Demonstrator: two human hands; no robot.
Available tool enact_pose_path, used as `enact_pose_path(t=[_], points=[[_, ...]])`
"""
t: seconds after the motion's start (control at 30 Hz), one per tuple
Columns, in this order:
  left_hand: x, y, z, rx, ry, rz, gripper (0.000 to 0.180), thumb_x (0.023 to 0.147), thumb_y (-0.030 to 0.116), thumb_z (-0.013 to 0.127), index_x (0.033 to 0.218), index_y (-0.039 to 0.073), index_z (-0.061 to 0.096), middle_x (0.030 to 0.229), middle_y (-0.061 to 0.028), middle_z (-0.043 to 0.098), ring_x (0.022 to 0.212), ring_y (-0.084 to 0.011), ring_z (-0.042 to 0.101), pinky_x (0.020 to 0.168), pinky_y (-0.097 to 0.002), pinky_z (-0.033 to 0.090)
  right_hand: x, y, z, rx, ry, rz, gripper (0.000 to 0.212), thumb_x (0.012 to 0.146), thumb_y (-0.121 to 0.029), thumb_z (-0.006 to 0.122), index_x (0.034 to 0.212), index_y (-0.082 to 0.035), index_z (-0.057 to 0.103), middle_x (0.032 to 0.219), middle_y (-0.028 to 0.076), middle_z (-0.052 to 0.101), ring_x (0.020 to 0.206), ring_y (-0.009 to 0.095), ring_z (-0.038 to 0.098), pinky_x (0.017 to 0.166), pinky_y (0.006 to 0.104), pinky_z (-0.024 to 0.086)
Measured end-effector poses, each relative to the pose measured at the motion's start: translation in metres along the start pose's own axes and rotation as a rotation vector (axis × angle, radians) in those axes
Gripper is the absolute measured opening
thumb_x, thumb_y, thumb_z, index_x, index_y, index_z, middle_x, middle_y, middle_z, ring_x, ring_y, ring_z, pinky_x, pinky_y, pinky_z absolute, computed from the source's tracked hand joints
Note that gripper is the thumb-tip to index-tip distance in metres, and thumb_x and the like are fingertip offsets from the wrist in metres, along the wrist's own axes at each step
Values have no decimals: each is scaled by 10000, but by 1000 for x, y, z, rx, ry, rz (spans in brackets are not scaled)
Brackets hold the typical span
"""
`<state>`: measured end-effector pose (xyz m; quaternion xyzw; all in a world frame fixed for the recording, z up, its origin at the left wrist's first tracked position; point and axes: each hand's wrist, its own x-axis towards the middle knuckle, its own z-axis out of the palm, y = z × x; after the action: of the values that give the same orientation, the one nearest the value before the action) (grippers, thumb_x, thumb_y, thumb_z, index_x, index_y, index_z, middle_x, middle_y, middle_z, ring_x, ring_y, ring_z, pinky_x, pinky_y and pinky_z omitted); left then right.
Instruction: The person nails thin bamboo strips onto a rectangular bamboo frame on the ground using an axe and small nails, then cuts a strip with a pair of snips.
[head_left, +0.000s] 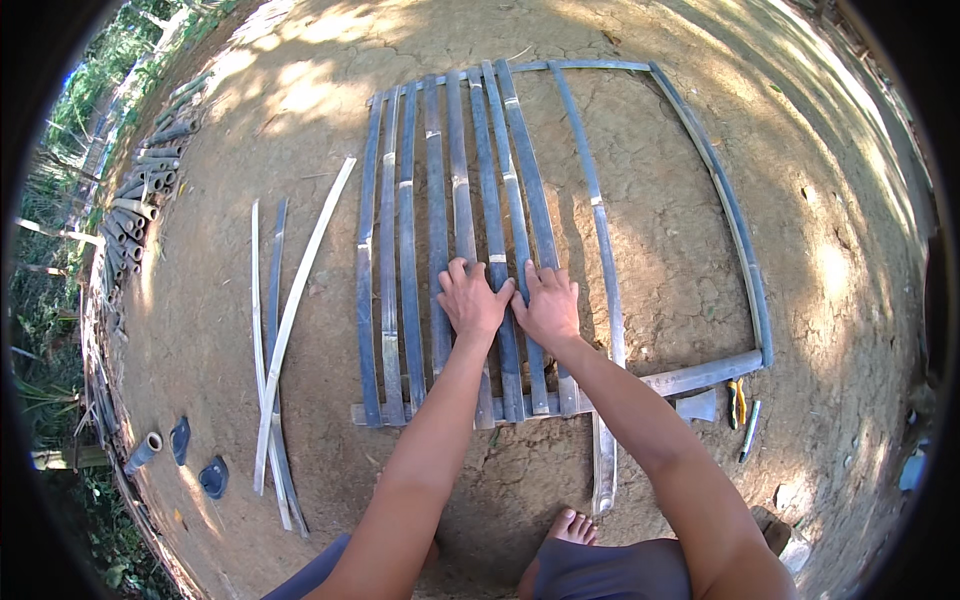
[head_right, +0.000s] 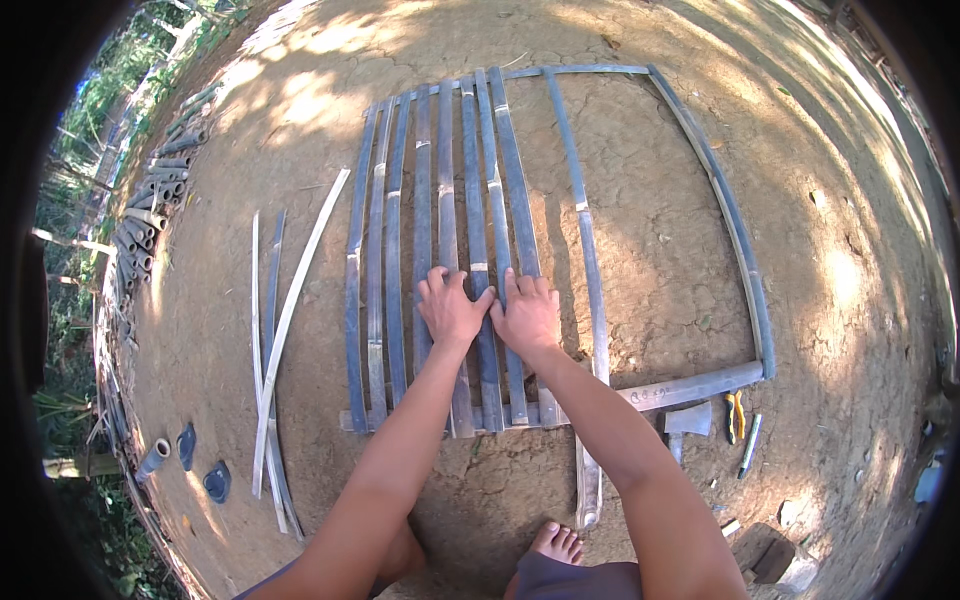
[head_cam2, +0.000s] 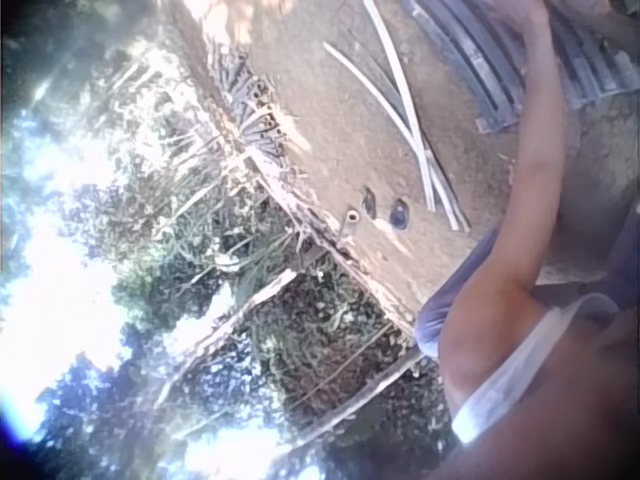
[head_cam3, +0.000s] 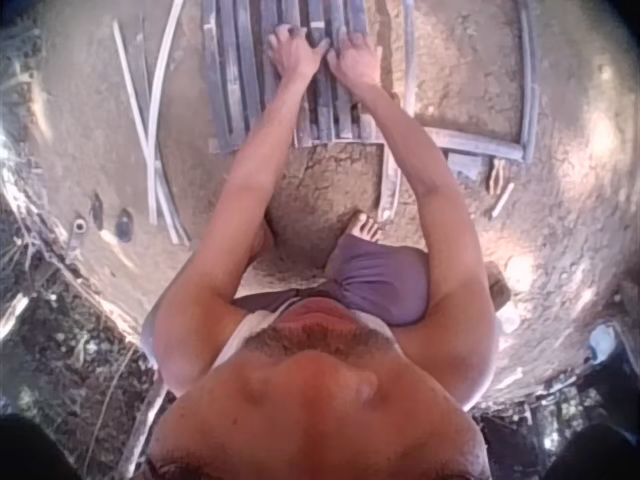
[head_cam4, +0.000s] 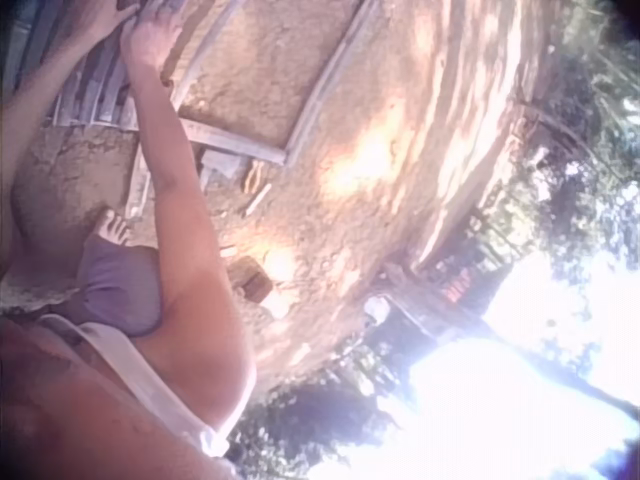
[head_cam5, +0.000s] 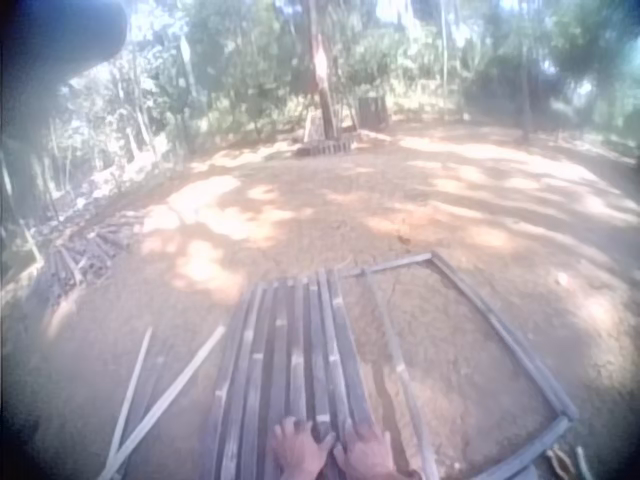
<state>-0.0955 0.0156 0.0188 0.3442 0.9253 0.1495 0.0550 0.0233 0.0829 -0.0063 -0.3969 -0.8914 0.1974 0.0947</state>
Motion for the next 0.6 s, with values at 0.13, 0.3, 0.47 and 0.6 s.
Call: enact_pose_path(t=[0.13, 0.3, 0.47, 0.6], points=[[0, 5, 2, -16, -52, -39, 519, 819, 418, 849, 1168, 42, 769, 1416, -105, 515, 1326, -327, 473, 1021, -541, 471, -1, 1, 2, 5, 8, -5, 635, 960, -371, 637, 1489, -25, 574, 1249, 130, 635, 1206, 326, 547, 984, 486, 428], [2, 7, -3, -39, -18, -54, 474, 817, 386, 853, 1132, 41, 780, 1413, -110, 510, 1334, -333, 471, 1013, -544, 471, -1, 1, -15, 192, 76, -30, 578, 965, -303, 645, 1474, -35, 585, 1278, 154, 628, 1226, 349, 532, 1014, 499, 441], [-12, 3, 11, -31, 52, 32, 537, 872, 380, 805, 1305, 80, 702, 1489, -132, 488, 1363, -353, 461, 1048, -571, 423, 6, 48, 13, 529, 181, 271, 632, 955, -371, 680, 1466, -15, 573, 1228, 282, 658, 1195, 452, 605, 1039, 511, 481], [-58, 21, 20, -52, 86, 249, 591, 929, 375, 745, 1454, 142, 608, 1574, -156, 461, 1442, -376, 418, 1129, -587, 336, 0, 50, 12, 579, 50, 398, 733, 938, -440, 695, 1512, -15, 530, 1164, 300, 737, 1121, 458, 706, 1008, 476, 541]])
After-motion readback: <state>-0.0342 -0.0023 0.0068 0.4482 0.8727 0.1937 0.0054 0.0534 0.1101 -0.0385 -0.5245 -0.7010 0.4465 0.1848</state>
